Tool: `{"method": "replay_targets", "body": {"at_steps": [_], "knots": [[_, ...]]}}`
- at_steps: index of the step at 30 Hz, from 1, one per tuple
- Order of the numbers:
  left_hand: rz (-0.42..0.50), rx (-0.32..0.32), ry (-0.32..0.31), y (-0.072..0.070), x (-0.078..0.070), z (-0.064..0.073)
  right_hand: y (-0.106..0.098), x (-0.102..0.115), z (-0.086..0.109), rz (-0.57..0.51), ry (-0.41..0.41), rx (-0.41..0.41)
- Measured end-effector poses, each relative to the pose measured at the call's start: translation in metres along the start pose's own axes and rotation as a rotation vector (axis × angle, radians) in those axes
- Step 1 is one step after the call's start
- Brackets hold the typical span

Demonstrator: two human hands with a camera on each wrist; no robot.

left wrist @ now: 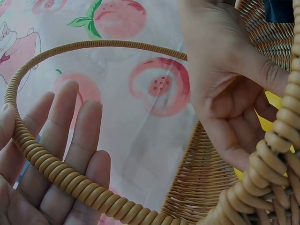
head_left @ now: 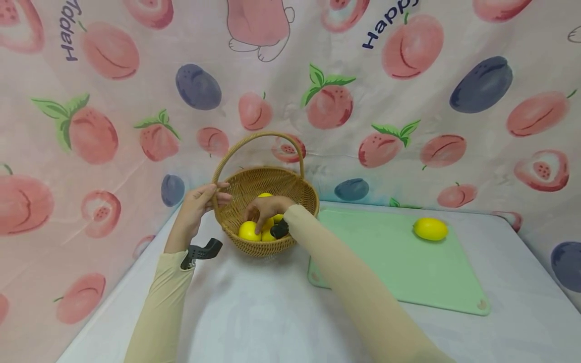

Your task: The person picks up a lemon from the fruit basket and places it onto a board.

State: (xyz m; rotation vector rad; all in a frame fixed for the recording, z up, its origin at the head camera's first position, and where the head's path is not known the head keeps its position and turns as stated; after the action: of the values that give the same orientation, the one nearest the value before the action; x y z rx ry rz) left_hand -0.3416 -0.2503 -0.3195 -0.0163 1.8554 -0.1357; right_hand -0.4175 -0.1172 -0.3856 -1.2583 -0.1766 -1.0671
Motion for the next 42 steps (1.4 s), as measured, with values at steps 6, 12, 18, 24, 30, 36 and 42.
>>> {"method": "replay_targets", "body": {"at_steps": [6,12,18,24,30,36,42], "knots": [[0.004,0.009,0.004,-0.001,0.001,0.001,-0.002,-0.001,0.003,-0.048,-0.019,0.003],[0.015,0.007,0.014,-0.001,0.001,0.0,-0.003,-0.003,0.005,-0.052,-0.017,0.019],[0.008,0.006,0.009,-0.001,0.001,0.0,-0.004,-0.006,0.008,-0.074,-0.003,0.041],[0.002,0.01,0.011,-0.001,0.0,0.0,-0.005,-0.01,0.011,-0.07,0.029,0.056],[-0.007,0.004,0.009,-0.001,0.002,0.001,-0.004,-0.01,0.015,-0.126,-0.004,0.089],[-0.01,0.005,0.007,-0.002,0.003,0.001,-0.003,-0.012,0.018,-0.185,-0.022,0.112],[-0.012,0.01,0.01,-0.002,0.002,0.001,-0.002,-0.015,0.019,-0.158,0.001,0.11]]}}
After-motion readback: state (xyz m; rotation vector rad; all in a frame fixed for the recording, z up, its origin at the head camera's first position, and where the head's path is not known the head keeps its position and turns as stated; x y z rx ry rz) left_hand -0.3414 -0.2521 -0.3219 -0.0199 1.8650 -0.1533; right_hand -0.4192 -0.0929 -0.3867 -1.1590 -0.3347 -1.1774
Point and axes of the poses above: each hand's wrist, its own z-axis away from the middle knuckle, its own y-axis out of the palm, x = y × z, the point moved 6 cm from there along -z, towards the middle knuckle, and after that the axes turned 4 degrees about z, right-handed, at the moved point
